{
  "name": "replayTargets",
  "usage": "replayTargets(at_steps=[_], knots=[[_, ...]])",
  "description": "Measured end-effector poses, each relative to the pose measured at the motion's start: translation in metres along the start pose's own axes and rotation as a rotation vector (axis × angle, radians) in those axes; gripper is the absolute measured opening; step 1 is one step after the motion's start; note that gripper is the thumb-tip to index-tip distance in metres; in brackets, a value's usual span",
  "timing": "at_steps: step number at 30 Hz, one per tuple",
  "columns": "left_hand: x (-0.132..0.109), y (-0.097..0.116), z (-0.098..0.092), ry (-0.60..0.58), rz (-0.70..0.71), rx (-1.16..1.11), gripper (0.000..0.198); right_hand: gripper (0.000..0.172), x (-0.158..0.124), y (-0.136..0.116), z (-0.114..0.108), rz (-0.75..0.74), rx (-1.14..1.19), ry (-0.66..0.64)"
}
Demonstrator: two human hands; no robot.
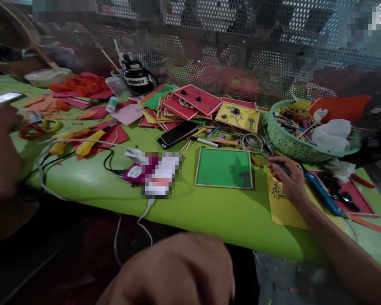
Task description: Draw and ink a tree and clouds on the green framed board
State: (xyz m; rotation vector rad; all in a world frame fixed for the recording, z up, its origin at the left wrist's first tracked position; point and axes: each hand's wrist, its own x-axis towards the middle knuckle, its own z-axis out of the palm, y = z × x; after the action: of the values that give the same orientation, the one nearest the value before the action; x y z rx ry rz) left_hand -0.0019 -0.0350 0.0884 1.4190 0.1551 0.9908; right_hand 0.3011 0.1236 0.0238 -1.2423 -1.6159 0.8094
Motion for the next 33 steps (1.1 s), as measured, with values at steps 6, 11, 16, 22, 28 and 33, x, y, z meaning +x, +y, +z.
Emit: replayTargets(at_steps=[6, 11, 16, 22, 28, 33], knots=[[0.066, -0.020, -0.077, 0.732, -0.149, 0.884, 0.022, 0.028, 0.000, -0.004, -0.001, 0.003, -0.027, -0.004], [0.096, -0.064, -0.134, 0.599, -0.587, 1.503, 0.019, 0.028, -0.001, -0.004, -0.002, 0.015, -0.046, -0.005], [0.096, -0.086, -0.144, 0.554, -0.686, 1.598, 0.026, 0.030, 0.000, 0.002, -0.003, 0.021, -0.076, -0.007], [0.089, -0.088, -0.154, 0.535, -0.689, 1.618, 0.029, 0.036, -0.001, -0.006, 0.000, 0.029, -0.057, 0.018], [0.085, -0.082, -0.156, 0.563, -0.661, 1.522, 0.019, 0.033, 0.000, -0.009, 0.001, -0.002, -0.084, 0.020], [0.080, -0.068, -0.152, 0.616, -0.592, 1.378, 0.014, 0.030, 0.000, -0.007, 0.001, 0.004, -0.052, 0.041]])
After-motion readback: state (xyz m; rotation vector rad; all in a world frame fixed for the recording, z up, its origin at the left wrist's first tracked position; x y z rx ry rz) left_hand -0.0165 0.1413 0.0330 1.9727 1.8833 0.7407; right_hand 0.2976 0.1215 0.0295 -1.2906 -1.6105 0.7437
